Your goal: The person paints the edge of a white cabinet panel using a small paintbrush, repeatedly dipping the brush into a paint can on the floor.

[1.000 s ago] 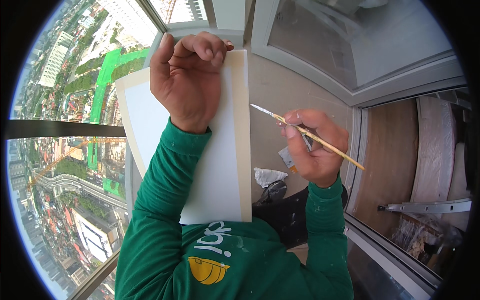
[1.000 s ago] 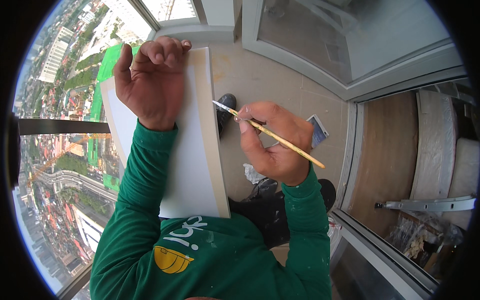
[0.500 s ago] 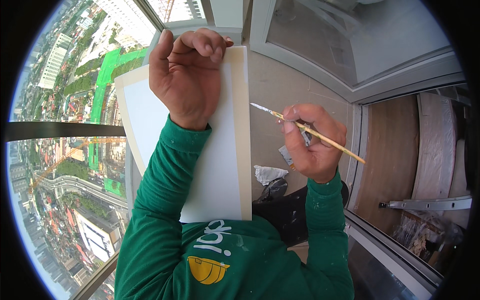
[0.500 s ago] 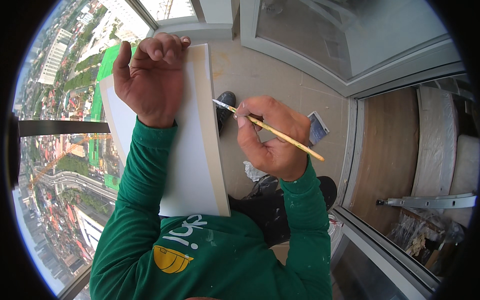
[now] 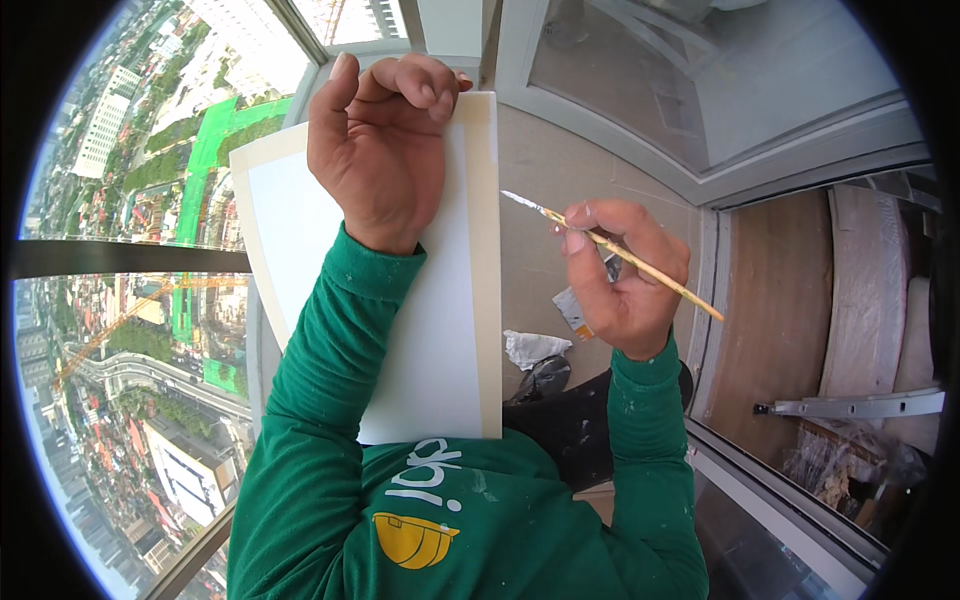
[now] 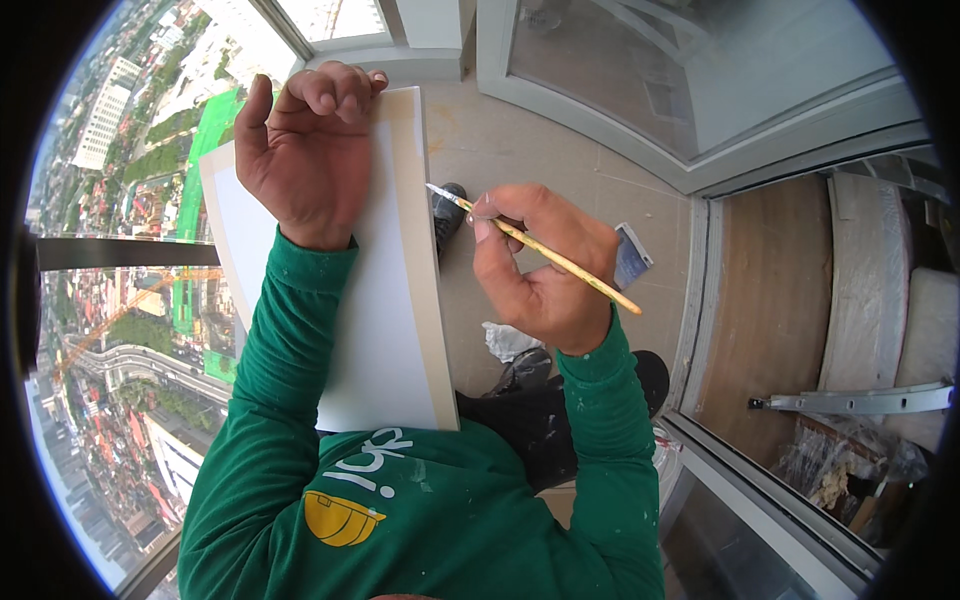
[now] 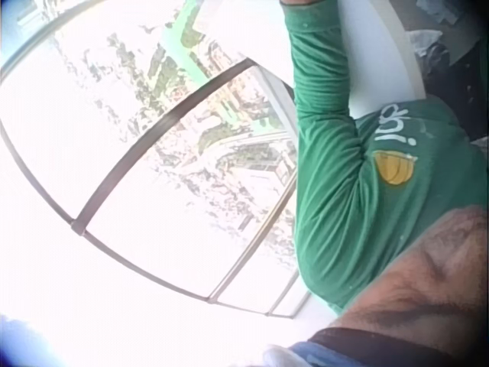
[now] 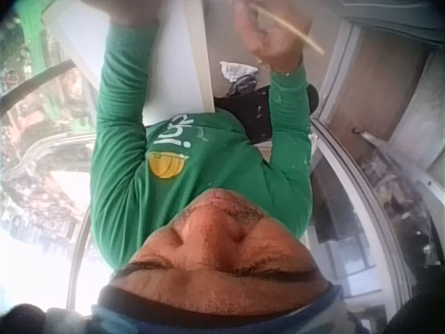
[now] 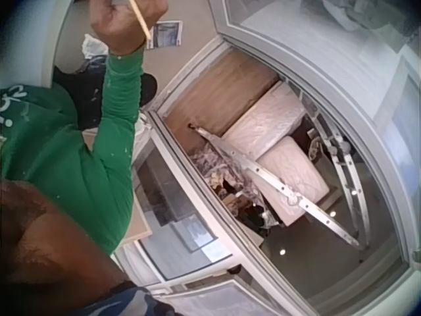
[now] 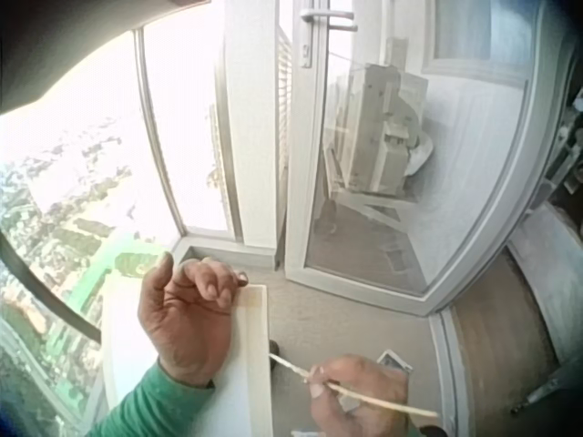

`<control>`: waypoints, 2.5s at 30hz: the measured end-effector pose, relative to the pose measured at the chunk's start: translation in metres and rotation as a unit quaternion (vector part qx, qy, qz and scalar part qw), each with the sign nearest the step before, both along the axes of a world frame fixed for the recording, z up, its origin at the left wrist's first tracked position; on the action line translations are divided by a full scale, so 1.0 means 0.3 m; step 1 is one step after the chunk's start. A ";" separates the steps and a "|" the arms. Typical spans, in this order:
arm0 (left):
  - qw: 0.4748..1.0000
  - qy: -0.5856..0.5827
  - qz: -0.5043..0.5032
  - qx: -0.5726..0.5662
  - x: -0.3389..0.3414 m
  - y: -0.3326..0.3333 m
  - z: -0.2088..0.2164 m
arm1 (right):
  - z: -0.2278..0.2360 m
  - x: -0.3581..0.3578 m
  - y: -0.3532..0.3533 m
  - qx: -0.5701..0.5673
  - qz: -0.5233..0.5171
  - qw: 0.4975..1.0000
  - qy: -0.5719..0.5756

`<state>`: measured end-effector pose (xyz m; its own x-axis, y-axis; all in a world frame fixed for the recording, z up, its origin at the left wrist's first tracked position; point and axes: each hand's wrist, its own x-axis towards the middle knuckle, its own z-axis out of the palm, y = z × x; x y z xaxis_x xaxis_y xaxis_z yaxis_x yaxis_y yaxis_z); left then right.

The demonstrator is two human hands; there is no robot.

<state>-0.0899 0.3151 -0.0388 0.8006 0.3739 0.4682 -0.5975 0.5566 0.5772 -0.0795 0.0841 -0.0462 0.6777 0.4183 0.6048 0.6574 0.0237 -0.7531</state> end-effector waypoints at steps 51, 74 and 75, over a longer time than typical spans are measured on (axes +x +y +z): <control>1.000 0.009 0.008 -0.005 0.026 -0.035 -0.004 | 0.041 0.071 0.009 -0.057 -0.017 0.995 -0.079; 1.000 0.009 -0.001 -0.007 0.023 -0.040 -0.004 | 0.054 0.059 0.025 -0.072 -0.041 0.993 -0.082; 1.000 0.008 0.001 -0.006 0.023 -0.041 -0.002 | 0.058 0.055 0.019 -0.079 -0.036 0.993 -0.083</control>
